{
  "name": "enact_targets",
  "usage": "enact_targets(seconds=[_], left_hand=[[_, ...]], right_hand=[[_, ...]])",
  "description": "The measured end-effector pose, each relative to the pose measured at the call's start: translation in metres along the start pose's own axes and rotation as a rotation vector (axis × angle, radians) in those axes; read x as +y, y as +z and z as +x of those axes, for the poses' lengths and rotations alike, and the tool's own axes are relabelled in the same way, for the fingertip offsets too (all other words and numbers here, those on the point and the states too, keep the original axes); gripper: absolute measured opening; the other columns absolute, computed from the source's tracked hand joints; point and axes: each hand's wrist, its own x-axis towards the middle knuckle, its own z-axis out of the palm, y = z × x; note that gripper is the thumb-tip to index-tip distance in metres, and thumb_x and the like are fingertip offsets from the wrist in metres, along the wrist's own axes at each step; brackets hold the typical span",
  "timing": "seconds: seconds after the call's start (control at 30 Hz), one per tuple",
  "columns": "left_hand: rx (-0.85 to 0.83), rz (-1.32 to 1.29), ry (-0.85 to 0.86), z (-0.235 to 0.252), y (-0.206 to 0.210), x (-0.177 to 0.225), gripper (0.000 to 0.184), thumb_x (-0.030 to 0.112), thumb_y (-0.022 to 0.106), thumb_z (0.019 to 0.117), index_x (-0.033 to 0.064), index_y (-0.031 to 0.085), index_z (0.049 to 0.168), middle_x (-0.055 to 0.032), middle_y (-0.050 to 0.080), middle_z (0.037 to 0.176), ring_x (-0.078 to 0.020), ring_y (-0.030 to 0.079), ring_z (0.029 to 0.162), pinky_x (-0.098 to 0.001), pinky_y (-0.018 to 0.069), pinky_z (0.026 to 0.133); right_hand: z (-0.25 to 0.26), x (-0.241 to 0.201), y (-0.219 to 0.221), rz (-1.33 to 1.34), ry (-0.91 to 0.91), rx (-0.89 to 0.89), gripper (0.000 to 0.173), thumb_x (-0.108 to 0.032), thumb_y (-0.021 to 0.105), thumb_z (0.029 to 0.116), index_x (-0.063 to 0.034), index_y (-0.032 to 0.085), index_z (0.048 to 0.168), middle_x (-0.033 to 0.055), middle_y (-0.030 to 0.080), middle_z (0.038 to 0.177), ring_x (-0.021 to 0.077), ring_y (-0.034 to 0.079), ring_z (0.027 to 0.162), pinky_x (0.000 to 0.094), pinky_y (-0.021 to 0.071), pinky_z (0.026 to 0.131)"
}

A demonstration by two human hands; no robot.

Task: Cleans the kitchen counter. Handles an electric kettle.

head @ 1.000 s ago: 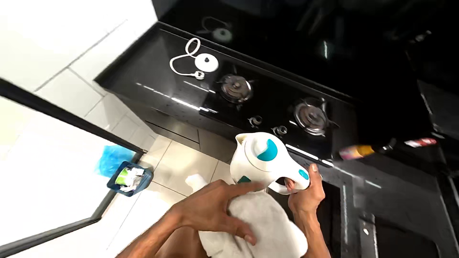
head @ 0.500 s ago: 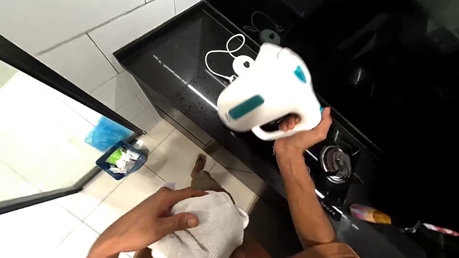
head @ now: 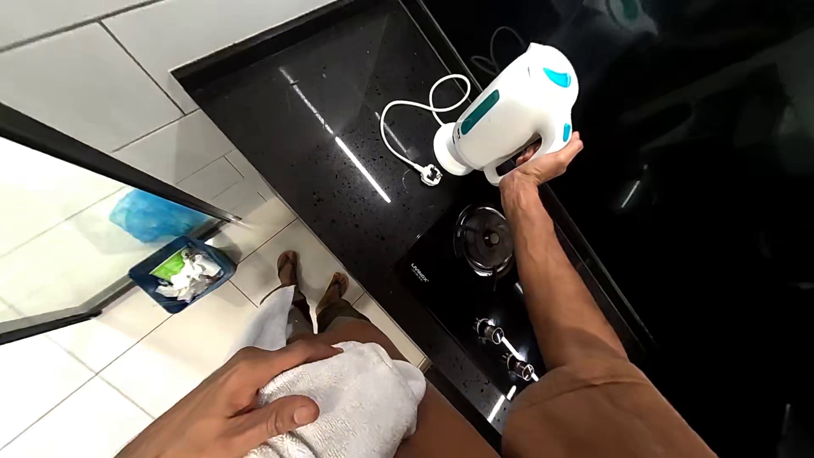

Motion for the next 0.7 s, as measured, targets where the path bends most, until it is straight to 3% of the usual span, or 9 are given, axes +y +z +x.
enact_targets(seconds=[0.13, 0.3, 0.4, 0.57, 0.63, 0.7], left_hand=[[-0.005, -0.005, -0.015, 0.033, -0.037, 0.0, 0.053, 0.057, 0.052, 0.1016, 0.018, 0.065, 0.135, 0.0061, 0.074, 0.11, 0.0029, 0.068, 0.097, -0.0198, 0.0581, 0.084], [-0.214, 0.065, -0.015, 0.094, -0.089, 0.008, 0.051, 0.058, 0.051, 0.1017, 0.0201, 0.066, 0.132, 0.0087, 0.073, 0.103, 0.0045, 0.066, 0.09, -0.0201, 0.0574, 0.078], [-0.345, 0.112, 0.002, 0.127, -0.117, 0.016, 0.052, 0.06, 0.051, 0.1007, 0.021, 0.066, 0.133, 0.0089, 0.072, 0.1, 0.0046, 0.066, 0.087, -0.0207, 0.0566, 0.075], [-0.375, 0.069, 0.033, 0.158, -0.154, 0.009, 0.05, 0.056, 0.052, 0.102, 0.0181, 0.066, 0.132, 0.0073, 0.073, 0.101, 0.0044, 0.066, 0.088, -0.0199, 0.0571, 0.077], [-0.352, 0.049, 0.001, 0.171, -0.168, 0.007, 0.048, 0.055, 0.053, 0.102, 0.0203, 0.067, 0.131, 0.0097, 0.072, 0.1, 0.0053, 0.065, 0.087, -0.0188, 0.0569, 0.076], [-0.371, 0.051, -0.033, 0.184, -0.176, 0.007, 0.045, 0.057, 0.054, 0.1009, 0.0243, 0.068, 0.129, 0.0138, 0.072, 0.095, 0.0072, 0.066, 0.083, -0.0159, 0.0575, 0.071]], right_hand=[[-0.001, 0.02, -0.004, 0.04, -0.003, -0.084, 0.042, -0.034, 0.024, 0.1116, -0.0121, 0.054, 0.093, -0.0017, 0.048, 0.055, 0.0089, 0.043, 0.04, 0.0247, 0.041, 0.039], [-0.002, 0.035, -0.002, 0.058, 0.089, 0.093, 0.039, -0.039, 0.025, 0.1118, -0.0132, 0.052, 0.1, -0.0015, 0.045, 0.056, 0.009, 0.041, 0.04, 0.024, 0.041, 0.04], [0.018, 0.037, 0.014, 0.028, 0.091, 0.142, 0.042, -0.041, 0.028, 0.1115, -0.012, 0.055, 0.097, -0.0015, 0.044, 0.056, 0.0088, 0.04, 0.039, 0.0243, 0.0396, 0.039], [0.019, 0.039, -0.003, -0.044, 0.029, -0.108, 0.046, -0.036, 0.015, 0.1116, -0.0129, 0.049, 0.092, -0.002, 0.045, 0.05, 0.0117, 0.045, 0.039, 0.0278, 0.0447, 0.04], [0.016, 0.043, -0.003, -0.137, -0.031, 0.02, 0.052, -0.039, 0.02, 0.1124, -0.0093, 0.056, 0.09, -0.0001, 0.053, 0.054, 0.0131, 0.053, 0.045, 0.0312, 0.051, 0.046], [0.002, 0.035, -0.012, -0.34, -0.081, 0.203, 0.054, -0.042, 0.033, 0.1116, -0.0022, 0.068, 0.102, 0.0055, 0.067, 0.08, 0.0144, 0.067, 0.074, 0.0354, 0.0573, 0.072]])
